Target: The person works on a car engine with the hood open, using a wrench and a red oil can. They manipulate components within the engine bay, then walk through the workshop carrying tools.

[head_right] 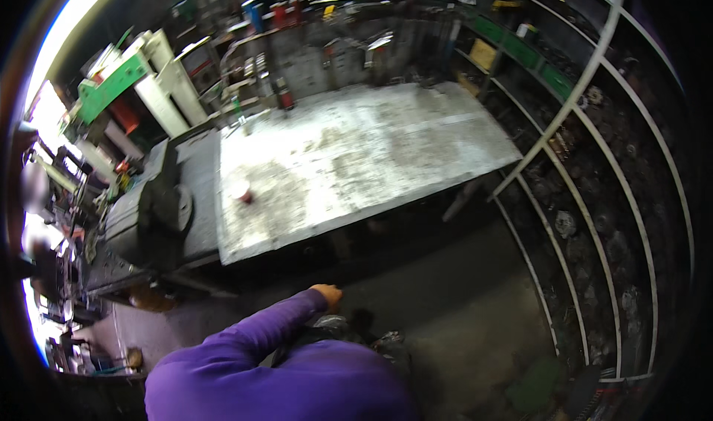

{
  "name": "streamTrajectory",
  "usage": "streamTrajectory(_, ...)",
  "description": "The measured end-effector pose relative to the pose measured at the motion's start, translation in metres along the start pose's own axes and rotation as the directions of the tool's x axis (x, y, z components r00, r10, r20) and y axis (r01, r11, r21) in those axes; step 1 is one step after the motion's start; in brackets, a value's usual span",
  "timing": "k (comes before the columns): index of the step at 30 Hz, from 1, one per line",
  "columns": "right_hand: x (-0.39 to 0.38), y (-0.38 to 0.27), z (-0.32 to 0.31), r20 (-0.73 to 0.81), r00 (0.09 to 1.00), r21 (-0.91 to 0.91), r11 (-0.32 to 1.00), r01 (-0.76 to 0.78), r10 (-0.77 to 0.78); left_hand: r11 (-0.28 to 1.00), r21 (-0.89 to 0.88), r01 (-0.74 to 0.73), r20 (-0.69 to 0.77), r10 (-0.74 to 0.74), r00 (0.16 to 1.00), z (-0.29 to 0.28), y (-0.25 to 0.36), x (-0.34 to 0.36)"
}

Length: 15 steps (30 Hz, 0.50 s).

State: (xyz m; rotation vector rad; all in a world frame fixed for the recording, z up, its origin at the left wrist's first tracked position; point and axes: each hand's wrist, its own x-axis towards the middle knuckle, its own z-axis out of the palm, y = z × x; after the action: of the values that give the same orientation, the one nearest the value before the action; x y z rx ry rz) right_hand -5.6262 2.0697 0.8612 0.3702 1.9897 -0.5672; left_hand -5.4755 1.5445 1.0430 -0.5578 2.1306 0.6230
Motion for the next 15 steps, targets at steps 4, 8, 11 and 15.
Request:
streamTrajectory(4,0.054,-0.049,-0.100,-0.078,0.995,0.057,0.997,-0.059,0.063,0.979,-0.195,-0.065,-0.247,0.015,0.969,-0.042,0.045,0.028)
streamTrajectory(8,0.121,-0.125,-0.182,-0.222,0.964,0.182,0.978,-0.104,0.144,0.969,-0.192,-0.158,-0.386,0.073,0.920,-0.109,0.105,0.075)
streamTrajectory(11,0.173,-0.174,-0.227,-0.303,0.899,-0.084,0.949,0.305,-0.316,0.962,-0.106,-0.251,-0.432,0.183,0.883,-0.170,0.150,0.130)
streamTrajectory(15,0.214,-0.211,-0.255,-0.274,0.835,-0.418,0.841,0.344,-0.478,0.930,-0.078,-0.360,-0.487,0.280,0.828,-0.270,0.213,0.206)
